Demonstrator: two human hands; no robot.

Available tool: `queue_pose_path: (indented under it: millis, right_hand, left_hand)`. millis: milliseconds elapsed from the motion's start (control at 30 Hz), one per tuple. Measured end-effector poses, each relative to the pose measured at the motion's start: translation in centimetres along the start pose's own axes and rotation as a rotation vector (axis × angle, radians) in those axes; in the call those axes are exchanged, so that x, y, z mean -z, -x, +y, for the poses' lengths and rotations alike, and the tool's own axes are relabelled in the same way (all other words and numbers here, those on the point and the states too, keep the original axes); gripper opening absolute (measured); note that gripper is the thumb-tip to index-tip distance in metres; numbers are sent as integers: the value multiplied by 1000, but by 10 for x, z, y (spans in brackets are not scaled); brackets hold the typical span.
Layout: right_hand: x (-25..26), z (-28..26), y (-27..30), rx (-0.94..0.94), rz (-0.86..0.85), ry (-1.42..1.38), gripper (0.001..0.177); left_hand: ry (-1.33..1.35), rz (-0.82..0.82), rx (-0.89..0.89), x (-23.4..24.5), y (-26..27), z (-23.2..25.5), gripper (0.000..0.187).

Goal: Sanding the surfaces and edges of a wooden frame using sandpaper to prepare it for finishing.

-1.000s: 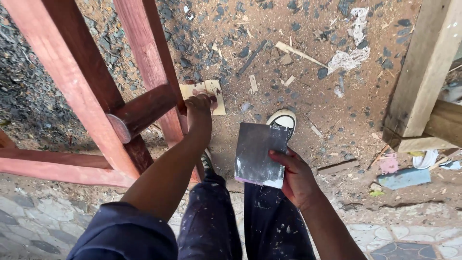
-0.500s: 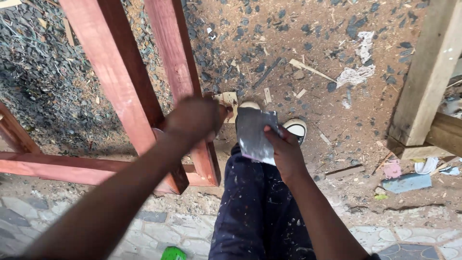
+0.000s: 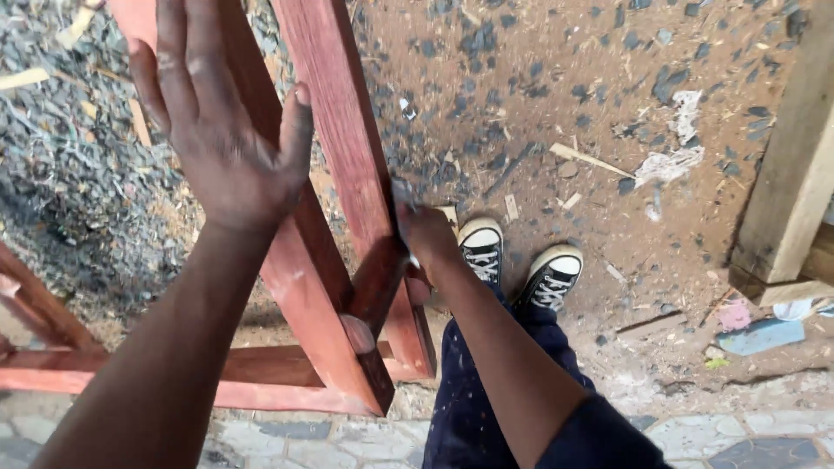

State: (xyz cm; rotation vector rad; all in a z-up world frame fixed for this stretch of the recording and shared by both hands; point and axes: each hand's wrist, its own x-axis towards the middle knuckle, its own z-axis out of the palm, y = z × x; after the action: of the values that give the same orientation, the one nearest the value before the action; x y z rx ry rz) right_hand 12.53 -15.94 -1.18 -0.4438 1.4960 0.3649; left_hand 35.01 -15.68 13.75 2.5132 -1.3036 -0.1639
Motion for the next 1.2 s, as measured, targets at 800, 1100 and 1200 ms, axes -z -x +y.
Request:
queue_pose_path:
  millis: [800,1100,1200]
  right_hand:
    - [-32,-94,38,213,-130,537,39]
    - [-16,-58,30,-63,-149,839,32]
    - [-23,-68,22,130,-212,602,48]
  left_hand:
    - [-17,-55,108,-1,-1,-2,66]
    - [3,-53,70,-2,3,-9,58]
    - [-15,-60,73,-6,6,-13,59]
